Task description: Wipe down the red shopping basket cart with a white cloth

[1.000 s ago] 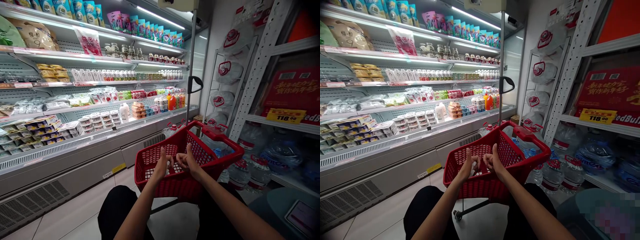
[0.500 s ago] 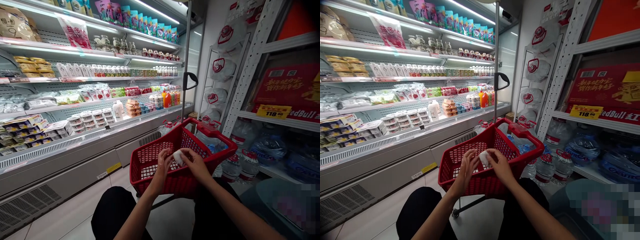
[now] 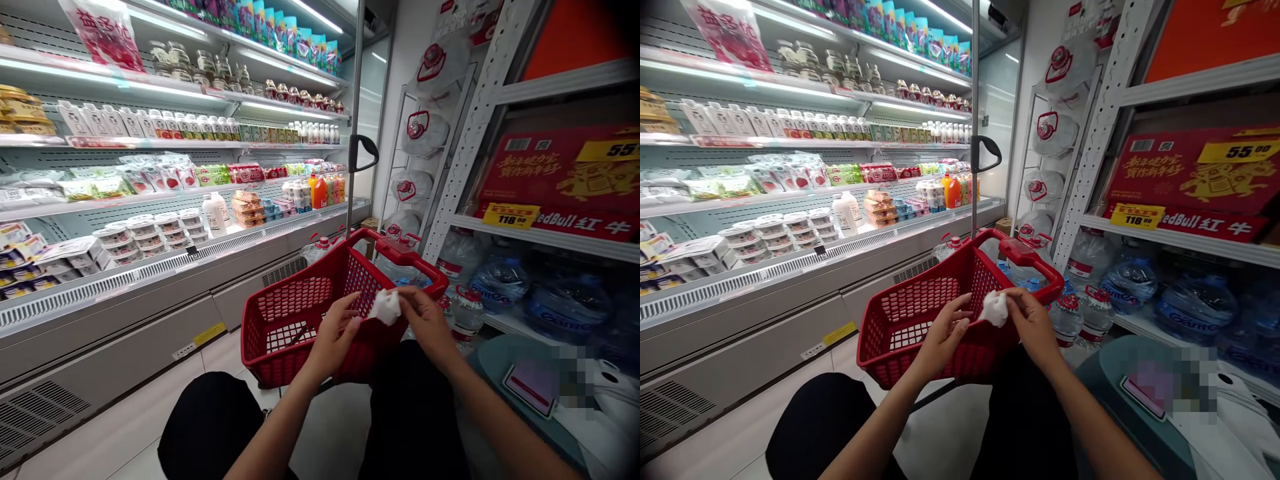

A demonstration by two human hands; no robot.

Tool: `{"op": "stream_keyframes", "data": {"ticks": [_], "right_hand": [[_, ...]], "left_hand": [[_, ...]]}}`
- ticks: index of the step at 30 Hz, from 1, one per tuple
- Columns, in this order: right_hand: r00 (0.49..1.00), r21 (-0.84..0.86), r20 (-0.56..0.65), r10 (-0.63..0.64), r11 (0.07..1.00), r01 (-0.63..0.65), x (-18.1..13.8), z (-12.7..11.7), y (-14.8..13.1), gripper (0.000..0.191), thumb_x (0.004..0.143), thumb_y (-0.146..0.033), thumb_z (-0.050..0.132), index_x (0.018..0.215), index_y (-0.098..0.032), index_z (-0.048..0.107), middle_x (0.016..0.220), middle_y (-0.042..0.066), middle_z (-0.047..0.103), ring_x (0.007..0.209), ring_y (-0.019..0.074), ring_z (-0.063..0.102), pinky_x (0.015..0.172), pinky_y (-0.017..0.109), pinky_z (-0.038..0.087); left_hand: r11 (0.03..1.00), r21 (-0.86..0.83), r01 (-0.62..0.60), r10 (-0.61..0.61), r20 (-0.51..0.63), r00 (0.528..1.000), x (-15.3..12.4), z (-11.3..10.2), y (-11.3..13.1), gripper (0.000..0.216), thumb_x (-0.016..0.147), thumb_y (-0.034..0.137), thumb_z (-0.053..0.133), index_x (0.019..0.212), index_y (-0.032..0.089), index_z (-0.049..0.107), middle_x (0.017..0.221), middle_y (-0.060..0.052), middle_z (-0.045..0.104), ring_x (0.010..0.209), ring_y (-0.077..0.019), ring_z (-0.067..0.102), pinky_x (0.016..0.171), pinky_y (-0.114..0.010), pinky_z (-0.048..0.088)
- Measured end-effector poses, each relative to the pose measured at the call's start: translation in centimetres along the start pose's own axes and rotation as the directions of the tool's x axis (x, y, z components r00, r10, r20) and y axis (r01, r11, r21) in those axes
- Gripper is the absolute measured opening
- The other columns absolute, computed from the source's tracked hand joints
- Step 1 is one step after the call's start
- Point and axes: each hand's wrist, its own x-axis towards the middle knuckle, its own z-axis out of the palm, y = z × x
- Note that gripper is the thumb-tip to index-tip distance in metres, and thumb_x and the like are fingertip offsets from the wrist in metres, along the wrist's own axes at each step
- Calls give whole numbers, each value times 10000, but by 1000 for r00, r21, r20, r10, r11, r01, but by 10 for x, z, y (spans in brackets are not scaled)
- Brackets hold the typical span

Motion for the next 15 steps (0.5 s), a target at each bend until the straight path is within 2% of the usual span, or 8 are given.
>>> {"op": "stream_keyframes", "data": {"ticks": [2,5,8,9,11,13,15], "right_hand": [[997,48,60,43,998,-46,-10,18,0,370,879,-616,702,1028,-279,733,1111,56,752,1021,260,680,919,386,530],[992,141,65,106,983,-114,-17,28,-2,452,908,-648,653,1182,-294,711,1174,51,714,1047,243,660,891,353,530],[978,185,129,164,965,-186,-18,23,0,561,856,-619,743,1310,-302,647,1000,16,678,900,198,644,806,315,528],[969,169,169,179,964,-207,-18,21,2,564,816,-597,797,1269,-288,663,902,-4,650,830,184,625,778,306,524],[953,124,221,205,964,-236,-17,17,8,470,758,-576,857,1065,-251,712,777,-24,595,749,167,582,751,302,519],[951,120,211,225,960,-254,-17,15,14,418,762,-604,842,876,-232,690,778,-10,597,751,168,570,757,313,534],[957,164,158,242,950,-267,-18,15,16,428,781,-631,814,832,-234,664,815,2,607,788,178,582,785,334,559]], "left_hand": [[999,-45,-1,0,-13,1000,10,17,6,419,998,335,597,1411,273,570,1405,-98,623,1158,-235,656,968,-368,558],[999,-38,26,-31,-122,992,17,26,7,251,967,351,636,1183,223,634,1057,-53,710,928,-189,670,807,-291,552],[998,15,64,-61,-182,981,16,20,3,212,951,401,656,1030,214,595,893,-8,654,792,-148,616,711,-246,505],[996,41,73,-64,-190,980,15,17,2,228,950,424,656,1009,215,584,886,-5,640,782,-144,601,703,-241,493],[992,96,86,-61,-235,970,14,11,1,274,963,484,631,972,217,568,880,-3,614,778,-141,574,700,-240,477],[989,118,85,-44,-315,948,15,5,3,319,989,535,575,934,222,547,868,0,586,774,-141,548,703,-243,464],[992,100,72,-31,-368,929,16,0,6,353,1020,554,505,889,227,521,824,12,552,744,-139,517,687,-244,445]]}}
